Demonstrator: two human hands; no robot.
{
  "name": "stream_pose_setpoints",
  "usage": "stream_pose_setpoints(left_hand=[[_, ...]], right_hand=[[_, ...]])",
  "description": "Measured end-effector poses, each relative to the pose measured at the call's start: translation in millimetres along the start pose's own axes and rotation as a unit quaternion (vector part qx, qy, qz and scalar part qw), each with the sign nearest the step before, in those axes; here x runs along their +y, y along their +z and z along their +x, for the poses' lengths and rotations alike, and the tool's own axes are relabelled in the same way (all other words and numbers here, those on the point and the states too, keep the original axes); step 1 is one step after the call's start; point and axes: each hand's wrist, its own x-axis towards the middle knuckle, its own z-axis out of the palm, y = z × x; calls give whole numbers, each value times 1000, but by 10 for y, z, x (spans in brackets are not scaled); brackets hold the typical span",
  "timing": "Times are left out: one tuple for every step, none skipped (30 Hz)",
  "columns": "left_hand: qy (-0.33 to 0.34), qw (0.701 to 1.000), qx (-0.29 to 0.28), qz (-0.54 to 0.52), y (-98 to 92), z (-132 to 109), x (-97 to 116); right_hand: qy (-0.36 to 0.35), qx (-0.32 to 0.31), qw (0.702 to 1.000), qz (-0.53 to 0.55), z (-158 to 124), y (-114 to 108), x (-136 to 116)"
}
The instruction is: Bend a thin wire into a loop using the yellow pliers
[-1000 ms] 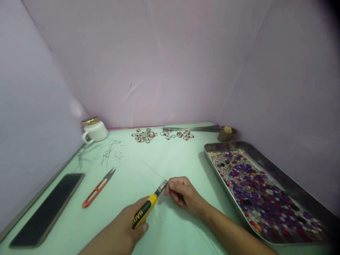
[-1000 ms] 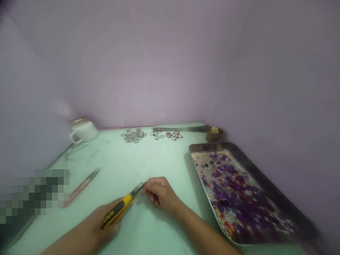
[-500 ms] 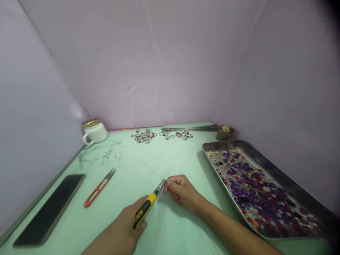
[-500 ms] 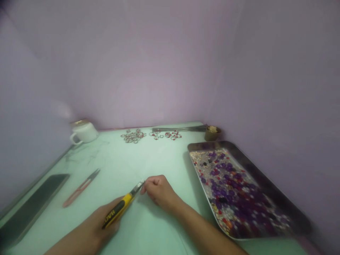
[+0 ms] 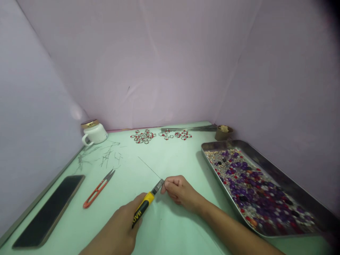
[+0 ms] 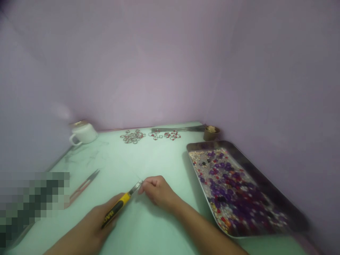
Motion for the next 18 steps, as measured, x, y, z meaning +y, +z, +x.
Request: stream_pose_setpoints(left_hand=[[-2,1000,-12,-8,-27,-9,25],[-7,1000,-25,-15,-53,-18,50],[-12,999,-35,-21,-75,-25,72],[-14,999,-44,-27,-92,-30,89],[-13,998,-49,-31,-103,-32,101],[-11,998,-53,-34,-107,-33,106],[-11,998,-50,-35,-105,-33,104],[-17,998,-45,-31,-98,-32,99],[-30,999,-36,-26,-89,-34,89],[-44,998,-29,-20,-79,-38,79],[-57,998,-24,-17,-70,-43,67],[-64,998,-21,-17,-60,-49,54],[-65,998,-18,-19,-51,-52,40],[-63,998,-15,-24,-40,-52,21],[-60,998,-10,-33,-26,-44,-4],[-54,997,-8,-45,-10,-28,-35],[-47,997,-10,-56,8,-3,-71],[-42,997,-14,-66,26,29,-111]], right_hand=[[-4,-20,1000,24,-5,-17,1],[-7,-36,998,45,-10,-31,-1],[-6,-47,997,62,-16,-41,-5],[-3,-53,996,78,-22,-47,-11],[1,-54,994,94,-28,-48,-19],[6,-54,992,111,-33,-46,-29],[9,-52,991,124,-37,-41,-43],[10,-47,991,127,-42,-33,-60],[12,-39,992,118,-47,-23,-82],[13,-26,996,90,-52,-12,-109],[11,-7,999,44,-59,0,-140],[3,15,1000,-14,-68,11,-174],[-11,38,996,-78,-78,21,-208],[-30,54,988,-140,-89,29,-242],[-52,64,977,-196,-101,35,-272],[-75,65,965,-242,-114,38,-297],[-97,62,954,-278,-126,38,-316],[-117,58,942,-310,-137,34,-329]])
